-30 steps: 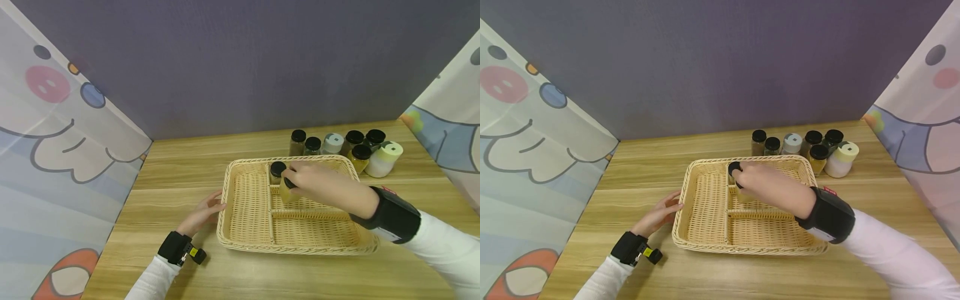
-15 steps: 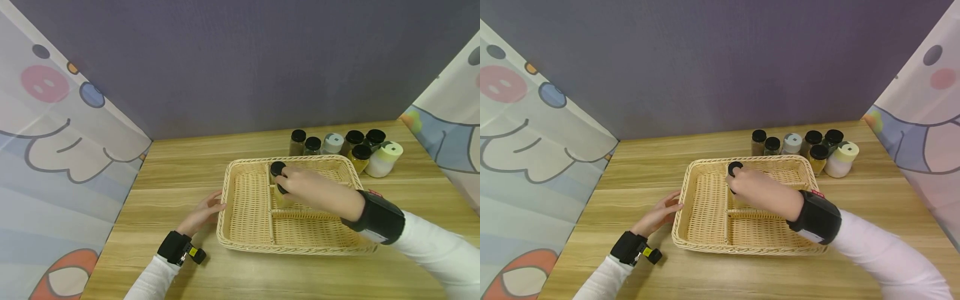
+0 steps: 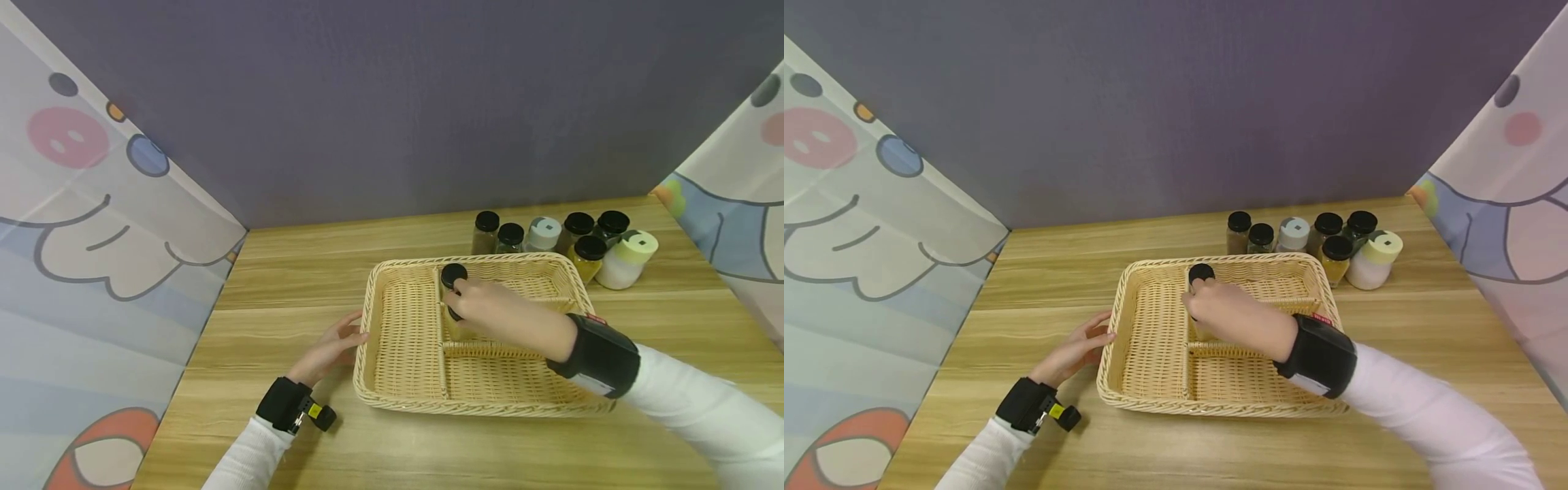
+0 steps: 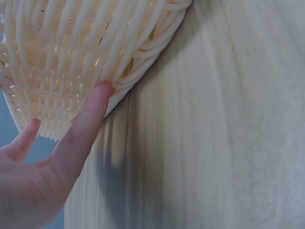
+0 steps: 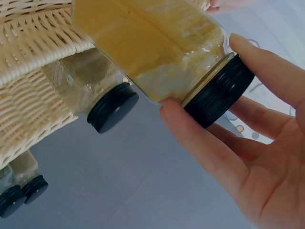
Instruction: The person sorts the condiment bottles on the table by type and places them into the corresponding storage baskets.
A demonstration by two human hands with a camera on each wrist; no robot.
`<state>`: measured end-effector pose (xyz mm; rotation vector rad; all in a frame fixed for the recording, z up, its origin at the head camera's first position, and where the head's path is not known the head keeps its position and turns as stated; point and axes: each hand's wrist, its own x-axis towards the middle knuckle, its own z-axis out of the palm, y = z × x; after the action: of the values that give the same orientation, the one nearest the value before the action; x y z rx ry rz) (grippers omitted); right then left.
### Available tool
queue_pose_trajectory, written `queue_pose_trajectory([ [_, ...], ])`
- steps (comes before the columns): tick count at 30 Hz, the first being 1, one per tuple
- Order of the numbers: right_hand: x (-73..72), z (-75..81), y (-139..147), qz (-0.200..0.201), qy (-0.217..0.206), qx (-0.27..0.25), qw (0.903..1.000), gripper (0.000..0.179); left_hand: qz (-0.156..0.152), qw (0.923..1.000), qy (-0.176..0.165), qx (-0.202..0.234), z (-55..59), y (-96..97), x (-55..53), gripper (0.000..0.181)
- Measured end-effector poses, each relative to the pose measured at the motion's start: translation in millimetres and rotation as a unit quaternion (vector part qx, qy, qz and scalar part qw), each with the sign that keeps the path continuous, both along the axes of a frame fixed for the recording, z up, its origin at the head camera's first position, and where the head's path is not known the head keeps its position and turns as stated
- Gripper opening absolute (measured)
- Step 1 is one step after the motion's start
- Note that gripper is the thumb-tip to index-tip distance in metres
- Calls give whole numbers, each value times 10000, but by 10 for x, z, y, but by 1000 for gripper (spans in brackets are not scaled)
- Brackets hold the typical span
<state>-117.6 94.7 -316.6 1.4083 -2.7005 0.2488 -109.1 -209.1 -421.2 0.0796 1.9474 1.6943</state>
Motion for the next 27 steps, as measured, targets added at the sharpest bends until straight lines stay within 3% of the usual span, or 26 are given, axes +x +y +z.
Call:
queue_pose_trajectory([
  [2, -4, -30, -17, -3, -26, -4, 10000, 37, 26, 10000, 18, 12, -15, -1, -2, 54],
  [6, -2, -66, -45, -60, -123, 26, 9999, 33, 124, 9999, 21, 98, -162, -40, -42, 55],
  [12, -9, -106, -68, -137, -307, 98, 9994, 32, 92, 9997, 83, 220, -180, -44, -44, 54],
  [27, -44, -222, -89, -248, -546, 285, 9978, 38, 37, 9999, 90, 67, -164, -45, -54, 56],
])
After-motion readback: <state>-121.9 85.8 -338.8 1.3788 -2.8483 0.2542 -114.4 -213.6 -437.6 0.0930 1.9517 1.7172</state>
